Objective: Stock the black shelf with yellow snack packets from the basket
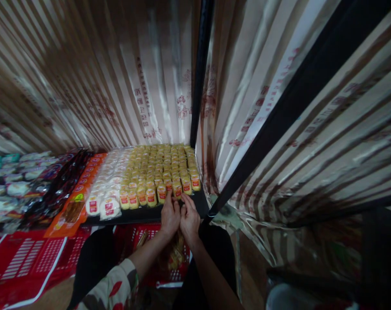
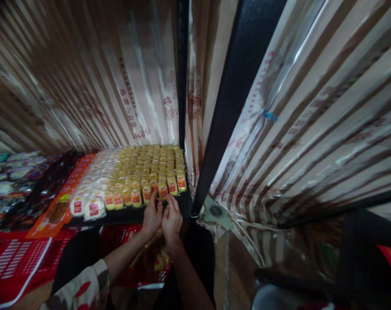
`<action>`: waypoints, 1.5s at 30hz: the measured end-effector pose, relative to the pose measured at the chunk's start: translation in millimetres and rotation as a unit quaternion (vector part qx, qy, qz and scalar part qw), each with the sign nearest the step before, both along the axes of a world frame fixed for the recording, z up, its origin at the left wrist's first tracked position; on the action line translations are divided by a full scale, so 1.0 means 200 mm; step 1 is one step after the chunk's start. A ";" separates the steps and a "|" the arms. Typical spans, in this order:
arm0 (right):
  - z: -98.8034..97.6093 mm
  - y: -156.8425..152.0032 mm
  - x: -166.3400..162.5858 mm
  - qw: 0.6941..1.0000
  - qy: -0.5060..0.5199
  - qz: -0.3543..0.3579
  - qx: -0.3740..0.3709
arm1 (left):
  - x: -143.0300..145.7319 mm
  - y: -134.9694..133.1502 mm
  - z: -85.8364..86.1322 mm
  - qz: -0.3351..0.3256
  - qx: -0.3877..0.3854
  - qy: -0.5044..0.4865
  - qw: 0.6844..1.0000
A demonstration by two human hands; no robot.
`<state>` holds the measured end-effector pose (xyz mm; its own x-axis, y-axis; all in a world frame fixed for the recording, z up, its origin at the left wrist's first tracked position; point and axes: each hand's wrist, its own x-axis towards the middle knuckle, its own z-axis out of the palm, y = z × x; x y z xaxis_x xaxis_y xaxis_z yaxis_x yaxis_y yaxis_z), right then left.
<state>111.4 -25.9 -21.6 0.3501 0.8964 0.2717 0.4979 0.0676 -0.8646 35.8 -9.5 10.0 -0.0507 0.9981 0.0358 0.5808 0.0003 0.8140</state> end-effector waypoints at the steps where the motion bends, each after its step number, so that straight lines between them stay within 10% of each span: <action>1: 0.00 0.00 0.00 1.000 -0.004 -0.001 0.001 | 0.00 0.00 -0.01 -0.002 0.002 -0.005 1.000; 26: 0.03 0.01 0.04 0.999 0.020 0.003 0.026 | -0.02 -0.01 -0.12 -0.084 0.112 -0.039 0.989; 45: 0.00 0.09 0.07 0.990 -0.127 -0.042 0.052 | -0.04 0.03 -0.08 -0.127 0.058 -0.110 0.984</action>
